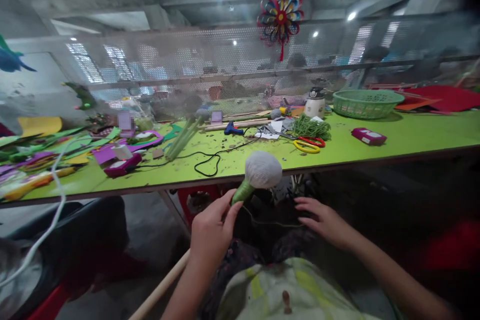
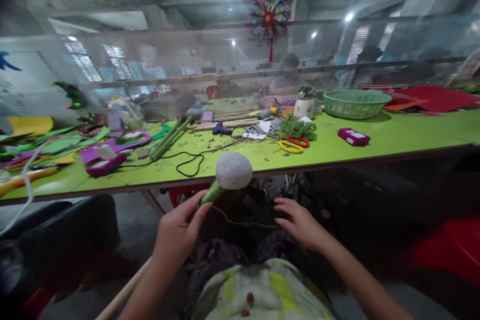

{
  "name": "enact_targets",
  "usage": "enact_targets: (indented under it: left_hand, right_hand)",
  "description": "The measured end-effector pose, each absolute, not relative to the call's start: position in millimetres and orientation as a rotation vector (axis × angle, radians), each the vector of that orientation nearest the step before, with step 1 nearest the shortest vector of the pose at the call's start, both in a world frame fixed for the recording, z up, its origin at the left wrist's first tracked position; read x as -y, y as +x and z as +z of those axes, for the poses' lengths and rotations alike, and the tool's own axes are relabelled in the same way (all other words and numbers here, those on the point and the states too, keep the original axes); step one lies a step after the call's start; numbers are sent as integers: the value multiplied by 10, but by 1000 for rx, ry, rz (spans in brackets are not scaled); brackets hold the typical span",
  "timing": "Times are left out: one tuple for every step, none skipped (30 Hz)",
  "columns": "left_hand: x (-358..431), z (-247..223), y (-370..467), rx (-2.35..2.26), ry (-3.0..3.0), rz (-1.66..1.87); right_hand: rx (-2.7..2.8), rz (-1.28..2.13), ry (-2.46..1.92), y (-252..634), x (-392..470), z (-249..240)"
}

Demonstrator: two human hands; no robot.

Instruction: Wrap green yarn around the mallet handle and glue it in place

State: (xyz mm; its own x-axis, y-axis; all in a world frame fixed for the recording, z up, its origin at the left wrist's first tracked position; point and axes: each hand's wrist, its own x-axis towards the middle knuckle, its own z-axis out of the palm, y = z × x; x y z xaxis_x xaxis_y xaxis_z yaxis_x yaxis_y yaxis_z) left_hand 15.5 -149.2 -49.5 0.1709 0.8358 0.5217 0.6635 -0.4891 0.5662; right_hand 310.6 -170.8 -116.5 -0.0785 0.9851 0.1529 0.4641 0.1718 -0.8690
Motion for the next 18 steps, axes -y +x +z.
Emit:
enact_targets:
  left_hand:
    - [1505,-490,195,-1463,2324,1185]
    - [1517,-486,231,-1478,2397,1156]
    - [1528,-483,259,-1499,2458,1124]
    - [1540,-477,279,-1521,2507,1088]
    - [1552,-468,292,-1542,2542,1049]
    - [1565,-456,297,-1559,2563,1020]
    - [1577,-441,296,-1574,2568,995]
    - [1587,-423,292,-1582,2554,980]
    - [1594,-405,287,-1575,2521,978]
    - [1597,-388,284,-1549,2462,995]
    - [1595,-372,285,-1493,2350,1022]
    - [1589,-360,292,-1415,2203,1043]
    - [1580,-352,305,-1328,2044,1049]
    - [1569,-348,326,-1248,1894,1035]
    - [1558,-347,354,-1179,1769,998]
    - [1550,-348,385,-1124,1678,948]
    - [1546,-351,419,-1080,1619,896]
    - [1547,-355,452,-1041,1582,851]
  right_hand:
    - [1664,896,-1285,2941,1705,-1046]
    - [1627,997,-1159,2758,1696,-920]
    - [1545,1123,-1041,2572,1682,-798]
    - [1484,1278,-931,2398,1664,-689]
    - [1433,1398,-799,2248,1646,-598]
    - [1375,1499,-689,2128,1629,-530]
    - [1328,1599,-604,2040,1615,-486]
    - [1287,1675,-545,1984,1605,-463]
    - [1253,1736,-518,1956,1601,-457]
    - [1232,1778,-522,1949,1602,-465]
    - [1226,1787,-552,1957,1608,-481]
    - [1230,1766,-600,1973,1620,-501]
    - [1237,1721,-656,1992,1636,-522]
    - [1245,1660,-709,2012,1657,-542]
    - [1256,1593,-754,2031,1680,-558]
    - [1269,1527,-788,2049,1705,-571]
    - [1285,1466,-810,2069,1730,-578]
    - [1306,1412,-829,2090,1755,-581]
